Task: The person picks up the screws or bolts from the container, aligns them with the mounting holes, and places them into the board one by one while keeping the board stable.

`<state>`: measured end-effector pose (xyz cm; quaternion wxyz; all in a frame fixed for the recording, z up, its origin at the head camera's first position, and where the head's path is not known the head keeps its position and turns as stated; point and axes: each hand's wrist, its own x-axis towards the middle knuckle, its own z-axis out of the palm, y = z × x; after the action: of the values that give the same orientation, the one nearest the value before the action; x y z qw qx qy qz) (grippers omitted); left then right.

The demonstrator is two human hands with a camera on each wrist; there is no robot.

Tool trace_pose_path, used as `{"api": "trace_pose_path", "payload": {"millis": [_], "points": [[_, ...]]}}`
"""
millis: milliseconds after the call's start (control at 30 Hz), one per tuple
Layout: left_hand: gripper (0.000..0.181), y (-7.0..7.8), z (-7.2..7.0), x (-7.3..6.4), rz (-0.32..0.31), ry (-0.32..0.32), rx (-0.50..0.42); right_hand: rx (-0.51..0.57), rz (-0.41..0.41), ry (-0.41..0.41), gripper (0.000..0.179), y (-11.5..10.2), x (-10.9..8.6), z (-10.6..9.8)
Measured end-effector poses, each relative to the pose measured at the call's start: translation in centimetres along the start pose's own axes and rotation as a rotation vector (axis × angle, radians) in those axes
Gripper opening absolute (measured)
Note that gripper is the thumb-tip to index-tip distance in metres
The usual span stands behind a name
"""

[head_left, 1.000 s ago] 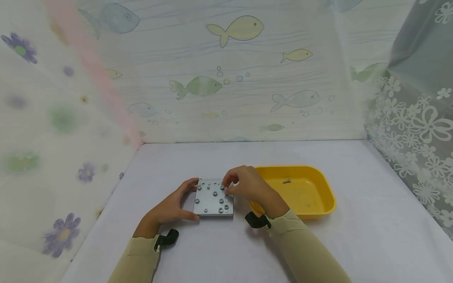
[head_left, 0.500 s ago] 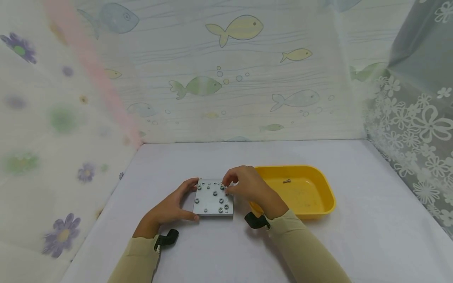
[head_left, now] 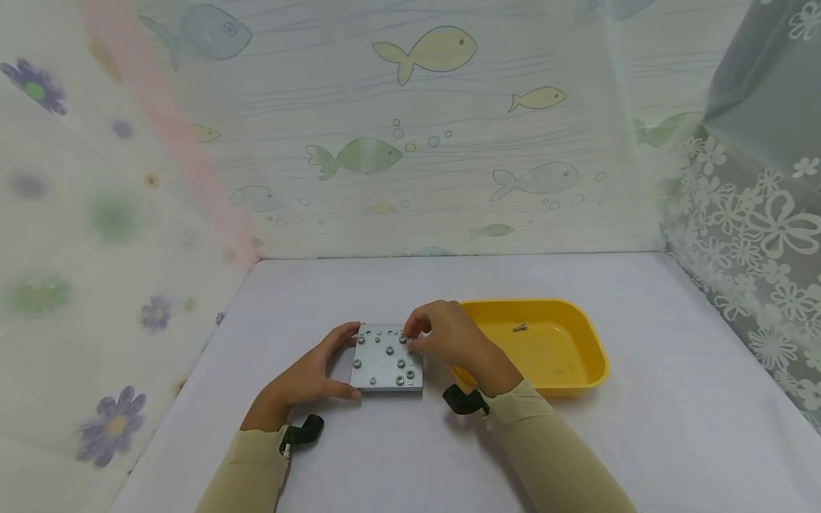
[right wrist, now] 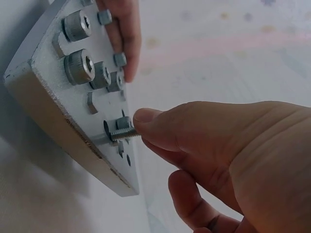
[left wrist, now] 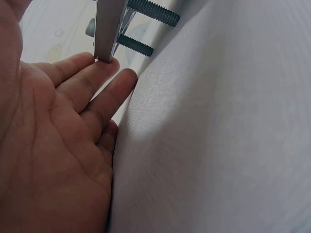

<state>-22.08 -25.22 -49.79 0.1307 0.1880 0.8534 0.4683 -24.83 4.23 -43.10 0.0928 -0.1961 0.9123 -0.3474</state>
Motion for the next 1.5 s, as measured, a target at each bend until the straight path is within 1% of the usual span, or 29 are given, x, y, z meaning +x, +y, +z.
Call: {"api": "trace_pose_path", "payload": {"millis": [100,467,667,867,1167,1500], "points": [[0.122,0.06,-0.03,0.03,0.001,0.000,0.004,-0.006,-0.005,0.005,0.010,-0.09,-0.04,-0.06],[0.124,0.05,-0.09,0.11,0.004,0.002,0.008,-0.011,0.012,-0.014,0.009,-0.32,-0.10,-0.12],[0.124,0.09,-0.08,0.06,-0.007,0.002,0.007,-0.043,0.021,-0.035,0.010,-0.30,-0.07,-0.05],[0.123,0.09,-0.07,0.02,-0.012,0.002,-0.004,-0.085,0.005,-0.042,0.010,-0.28,-0.03,0.14],[0.122,-0.01,-0.02,0.04,0.003,0.002,-0.005,-0.172,-0.010,-0.040,0.009,-0.17,0.00,0.25],[0.123,-0.22,-0.07,0.00,0.021,0.008,0.013,-0.200,-0.018,-0.048,0.005,0.00,0.04,0.33]]}}
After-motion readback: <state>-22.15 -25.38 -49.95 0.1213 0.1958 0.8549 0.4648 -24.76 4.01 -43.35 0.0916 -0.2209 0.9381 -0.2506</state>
